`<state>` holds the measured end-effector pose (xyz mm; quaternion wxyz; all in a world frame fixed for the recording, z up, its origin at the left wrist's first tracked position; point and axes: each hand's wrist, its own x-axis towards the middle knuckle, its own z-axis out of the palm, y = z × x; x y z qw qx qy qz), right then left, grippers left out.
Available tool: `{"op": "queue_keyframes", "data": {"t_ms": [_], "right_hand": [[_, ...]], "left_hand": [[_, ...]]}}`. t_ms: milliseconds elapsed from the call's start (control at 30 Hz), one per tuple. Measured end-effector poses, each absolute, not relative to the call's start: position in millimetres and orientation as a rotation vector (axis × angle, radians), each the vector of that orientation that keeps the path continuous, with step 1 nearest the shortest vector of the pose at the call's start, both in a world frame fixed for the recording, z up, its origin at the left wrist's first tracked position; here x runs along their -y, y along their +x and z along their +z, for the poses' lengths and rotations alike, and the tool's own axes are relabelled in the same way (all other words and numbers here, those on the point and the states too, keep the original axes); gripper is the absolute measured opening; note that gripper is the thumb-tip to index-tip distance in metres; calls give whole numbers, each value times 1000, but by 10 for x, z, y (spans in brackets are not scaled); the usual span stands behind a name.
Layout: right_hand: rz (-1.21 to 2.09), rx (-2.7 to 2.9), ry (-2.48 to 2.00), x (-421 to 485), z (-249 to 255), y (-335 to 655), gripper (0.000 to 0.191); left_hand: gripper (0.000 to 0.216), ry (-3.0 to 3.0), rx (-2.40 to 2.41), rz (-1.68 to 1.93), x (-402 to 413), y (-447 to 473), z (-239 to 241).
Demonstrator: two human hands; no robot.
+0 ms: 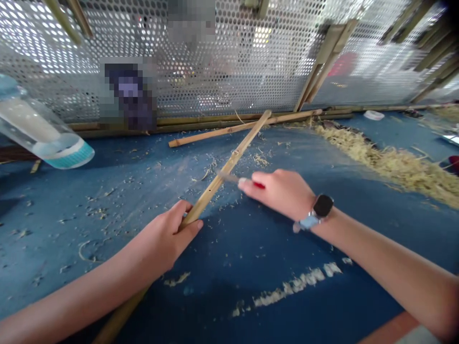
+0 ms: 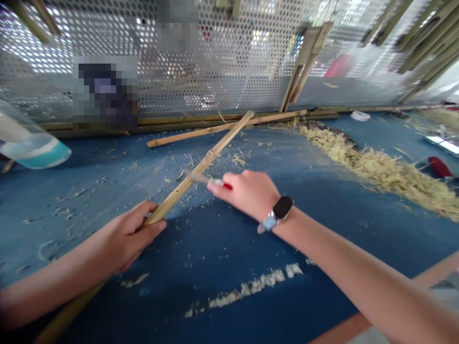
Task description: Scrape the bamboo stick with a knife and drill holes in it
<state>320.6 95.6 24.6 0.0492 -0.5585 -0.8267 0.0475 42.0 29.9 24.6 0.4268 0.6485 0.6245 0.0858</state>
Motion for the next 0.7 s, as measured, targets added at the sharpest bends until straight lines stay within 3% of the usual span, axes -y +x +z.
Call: {"op": "queue_keyframes", "data": {"t_ms": [133,267,433,600,700], "right_hand": [[316,2632,-1554,-886,236,3184,67],[111,2402,-1808,-1079,264,3328,66],[299,2593,-1620,-942,267,3212,68],[245,2414,-1910,-1096,297,3396,67],[314,2464,-1838,-1130,311,3431,65]], "left_hand": [[35,1769,-1575,245,-302,410,213],[40,1810,-1603,152,-322,433,223],[40,1873,-1622,168,-317,423,199],[39,1710,-1595,211,-297,451,258],[34,1550,-1556,263,-294,468,297]]}}
